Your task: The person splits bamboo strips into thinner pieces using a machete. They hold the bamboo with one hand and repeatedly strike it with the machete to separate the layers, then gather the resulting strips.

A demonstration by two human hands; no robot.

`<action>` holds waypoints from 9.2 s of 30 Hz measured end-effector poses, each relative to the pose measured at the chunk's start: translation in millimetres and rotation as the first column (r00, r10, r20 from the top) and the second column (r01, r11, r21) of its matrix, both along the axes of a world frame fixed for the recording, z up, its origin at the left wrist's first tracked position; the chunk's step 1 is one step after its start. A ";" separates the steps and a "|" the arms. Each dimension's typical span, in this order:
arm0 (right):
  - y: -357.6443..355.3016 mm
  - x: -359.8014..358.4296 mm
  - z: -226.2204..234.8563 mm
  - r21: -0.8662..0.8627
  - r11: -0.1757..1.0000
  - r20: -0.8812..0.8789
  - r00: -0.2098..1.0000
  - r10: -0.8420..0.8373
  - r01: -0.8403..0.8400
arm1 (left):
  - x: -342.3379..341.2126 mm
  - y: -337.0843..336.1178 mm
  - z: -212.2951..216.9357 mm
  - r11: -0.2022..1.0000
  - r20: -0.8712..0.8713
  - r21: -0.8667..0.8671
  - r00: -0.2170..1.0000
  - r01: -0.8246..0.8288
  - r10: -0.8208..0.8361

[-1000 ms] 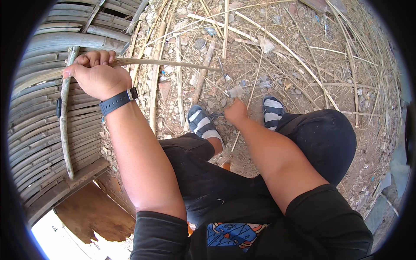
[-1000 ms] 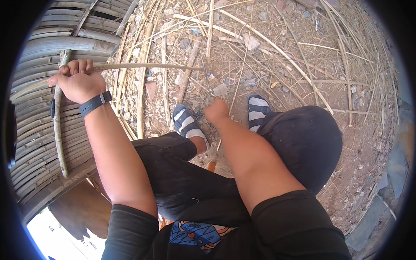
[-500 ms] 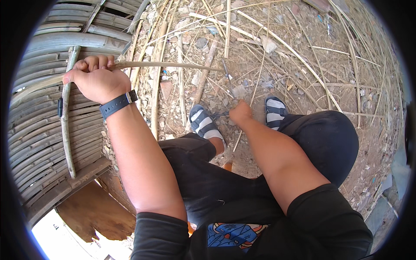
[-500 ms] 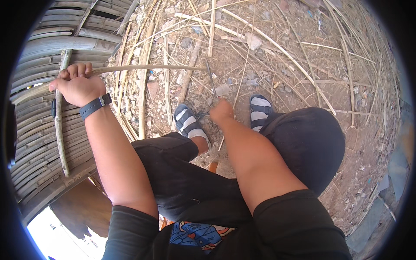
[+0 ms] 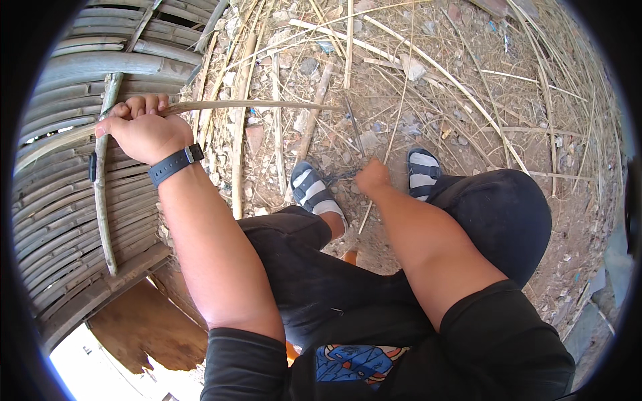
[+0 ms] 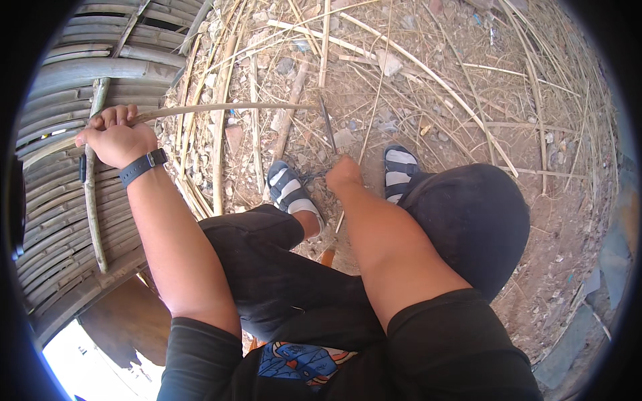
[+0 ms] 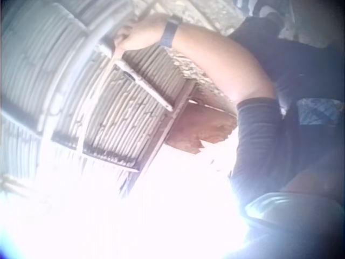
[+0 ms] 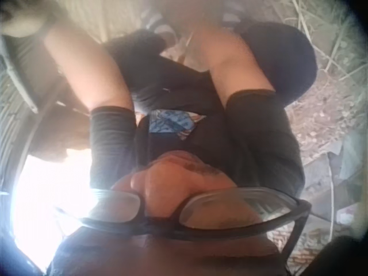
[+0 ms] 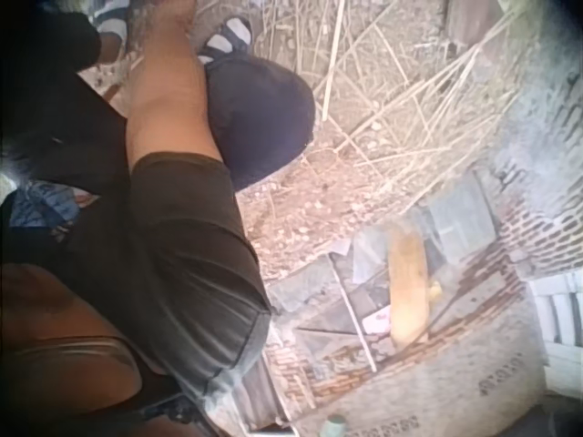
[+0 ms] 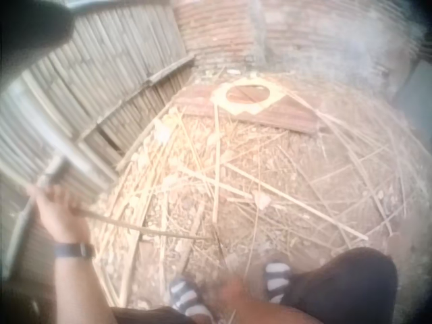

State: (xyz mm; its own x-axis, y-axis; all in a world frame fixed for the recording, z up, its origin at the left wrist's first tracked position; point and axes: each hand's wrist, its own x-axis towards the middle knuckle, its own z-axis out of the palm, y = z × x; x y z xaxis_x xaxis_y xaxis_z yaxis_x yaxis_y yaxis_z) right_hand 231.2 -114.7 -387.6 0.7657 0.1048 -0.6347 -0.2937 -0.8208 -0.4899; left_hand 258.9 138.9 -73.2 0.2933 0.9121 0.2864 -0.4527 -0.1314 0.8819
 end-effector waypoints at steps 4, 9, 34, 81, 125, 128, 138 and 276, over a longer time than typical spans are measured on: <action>7.4 -11.9 19.4 0.019 0.997 -0.035 0.997 -0.069 0.070 | 2.6 -3.9 5.7 1.000 0.022 0.006 1.000 0.004 -0.004; 21.3 -10.1 44.1 0.180 0.979 0.046 0.994 -0.103 0.093 | -37.0 14.8 63.7 0.986 0.139 0.141 0.988 -0.089 0.069; -99.7 227.2 269.5 0.010 0.993 0.751 0.657 0.068 -0.114 | -239.5 47.5 123.3 0.983 0.836 0.137 0.518 0.125 -0.182; -34.9 115.8 355.5 -0.070 0.571 0.787 0.307 0.535 -0.818 | -170.5 -16.3 142.1 0.909 0.718 0.395 0.573 0.132 -0.395; -54.2 146.3 350.2 0.194 0.696 0.730 0.576 0.369 -0.692 | -172.6 -11.9 140.9 0.956 0.782 0.275 0.554 0.105 -0.286; -49.2 128.4 360.1 0.013 0.613 0.772 0.397 0.496 -0.790 | -163.5 -19.9 141.2 0.974 0.775 0.212 0.592 0.084 -0.220; -60.5 148.1 344.7 -0.033 0.713 0.829 0.379 0.411 -0.700 | -170.1 -14.0 139.2 0.923 0.745 0.358 0.552 0.144 -0.375; 35.6 -19.8 227.0 0.576 0.683 0.405 0.883 0.238 -0.449 | -75.1 -18.1 106.5 0.960 0.166 0.255 0.983 -0.115 0.074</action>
